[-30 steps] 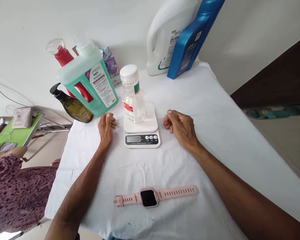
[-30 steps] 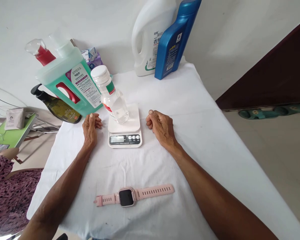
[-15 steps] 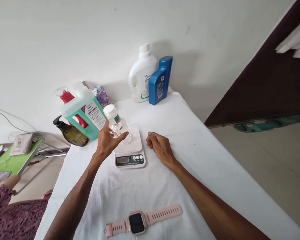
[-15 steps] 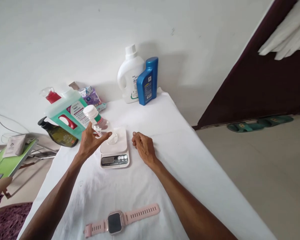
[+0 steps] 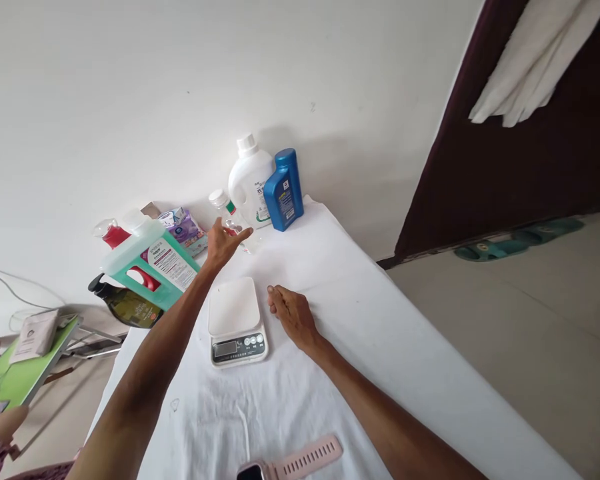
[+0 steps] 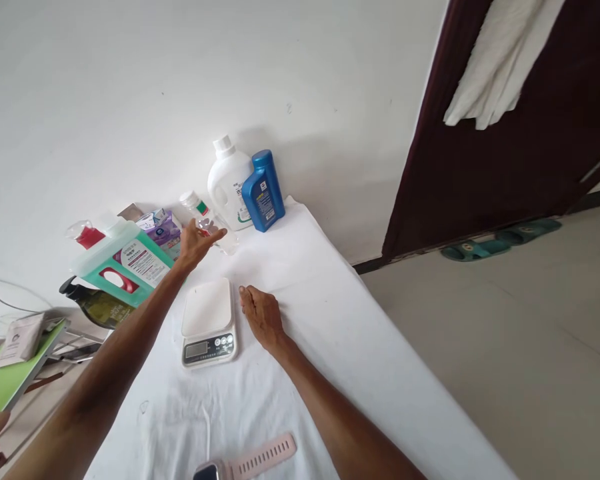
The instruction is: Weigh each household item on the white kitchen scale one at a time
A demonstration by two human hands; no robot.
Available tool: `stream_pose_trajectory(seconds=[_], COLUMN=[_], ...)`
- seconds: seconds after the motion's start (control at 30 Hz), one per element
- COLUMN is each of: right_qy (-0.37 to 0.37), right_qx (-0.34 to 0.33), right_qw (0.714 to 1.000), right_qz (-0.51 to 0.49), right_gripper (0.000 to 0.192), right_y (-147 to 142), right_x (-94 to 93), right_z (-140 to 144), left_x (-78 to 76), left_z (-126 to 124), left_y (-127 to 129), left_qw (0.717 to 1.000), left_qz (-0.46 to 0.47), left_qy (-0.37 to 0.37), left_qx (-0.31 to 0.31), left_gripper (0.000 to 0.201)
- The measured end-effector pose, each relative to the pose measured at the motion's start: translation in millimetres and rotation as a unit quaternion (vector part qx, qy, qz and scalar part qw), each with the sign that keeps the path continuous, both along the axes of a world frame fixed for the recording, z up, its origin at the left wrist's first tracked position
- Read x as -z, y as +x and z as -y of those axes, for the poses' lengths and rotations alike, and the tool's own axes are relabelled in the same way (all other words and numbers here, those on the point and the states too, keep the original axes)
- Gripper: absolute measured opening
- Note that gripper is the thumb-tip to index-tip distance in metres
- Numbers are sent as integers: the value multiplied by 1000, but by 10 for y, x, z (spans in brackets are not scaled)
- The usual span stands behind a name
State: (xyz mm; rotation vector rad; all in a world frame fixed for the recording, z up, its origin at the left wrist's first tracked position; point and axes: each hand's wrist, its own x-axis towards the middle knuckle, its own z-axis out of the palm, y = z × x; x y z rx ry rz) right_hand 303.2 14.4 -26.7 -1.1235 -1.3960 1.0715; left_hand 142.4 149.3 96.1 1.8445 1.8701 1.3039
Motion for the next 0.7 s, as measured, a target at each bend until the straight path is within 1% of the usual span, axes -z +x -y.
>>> stream_pose_trajectory(seconds=[0.07,0.13,0.2,0.3,0.43,0.57,0.63,0.7], right_qy=[6,18,25,24,15,-13,-25,-33], right_qx=[5,9,11,15,12,1,-1,-2], right_qw=[1000,999,999,999,1000,1000,1000,999], right_qz=[11,25,33,33,24,12,4,-2], right_gripper=[58,56,56,56,57,58,60,62], right_y=[-3,-6,-11,-21,-24,1,16,30], right_x=[11,24,40,66,90,91,81,61], right_z=[-6,-15,-25,-39,-45,-19,-2,10], left_x=[103,206,285,344,352,376,403,434], left_z=[-302,-538,-709,-874,-961,-940,-902,-806], left_y=[164,302,401,478,514,544,534,485], left_qw=[1000,999,998,997,996,995,995,996], left_qz=[2,13,22,29,13,-17,-15,-9], left_qy=[-23,-44,-60,-74,-82,-92,-99,-94], left_qx=[-14,-24,-23,-12,-13,-20,-25,-10], left_gripper=[50,50,52,54,57,59,67,78])
